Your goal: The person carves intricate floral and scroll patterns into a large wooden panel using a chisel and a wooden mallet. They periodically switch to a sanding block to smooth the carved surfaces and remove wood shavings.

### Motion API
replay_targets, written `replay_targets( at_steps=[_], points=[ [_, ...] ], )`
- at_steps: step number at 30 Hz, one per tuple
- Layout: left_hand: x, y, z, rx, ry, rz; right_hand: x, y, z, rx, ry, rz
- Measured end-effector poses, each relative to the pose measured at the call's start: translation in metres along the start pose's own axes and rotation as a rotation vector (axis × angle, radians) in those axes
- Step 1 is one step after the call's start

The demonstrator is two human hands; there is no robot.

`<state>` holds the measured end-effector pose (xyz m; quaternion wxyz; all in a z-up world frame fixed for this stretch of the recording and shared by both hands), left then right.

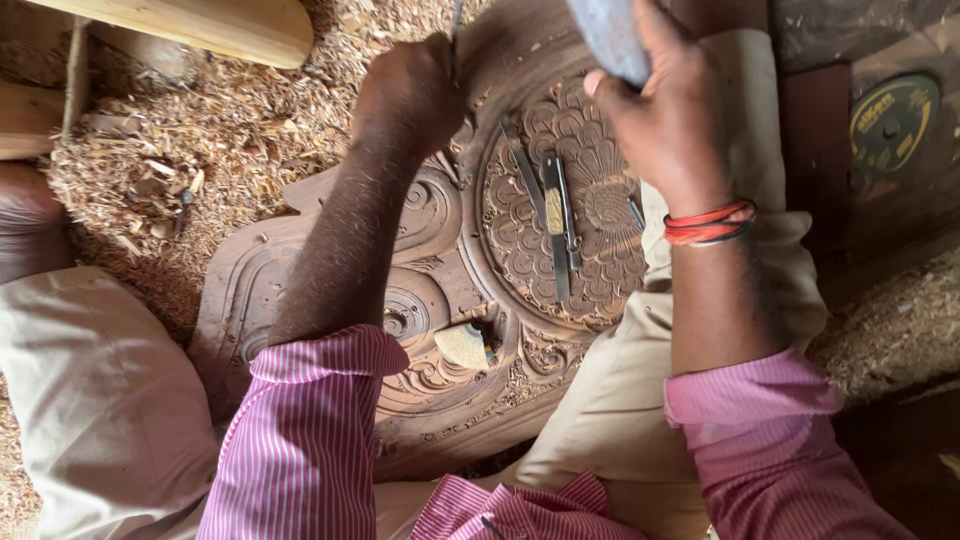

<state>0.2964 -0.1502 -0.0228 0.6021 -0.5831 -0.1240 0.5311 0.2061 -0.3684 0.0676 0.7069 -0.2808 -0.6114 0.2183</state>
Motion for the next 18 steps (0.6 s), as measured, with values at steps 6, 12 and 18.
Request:
replay_targets(
  at_steps=[6,12,18],
  points=[
    [-0.002,0.003,0.004,-0.037,0.054,-0.059,-0.007,-0.003,0.002,0.076,0.067,0.025],
    [0.004,-0.001,-0.001,0.001,0.000,-0.014,0.004,0.002,-0.009,0.004,0.038,0.164],
    [0.005,0.001,0.006,-0.018,-0.019,0.028,-0.008,-0.002,-0.013,0.121,0.056,-0.038]
  ],
)
Point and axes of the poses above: each hand's wrist, its own z-axis away from the middle knuckle, its own y-axis out of the palm, x = y × z, the point moved 7 cm from there along -z, towards the middle knuckle, and after that the axes turned 15 degrees about y, right-handed, at the moved point
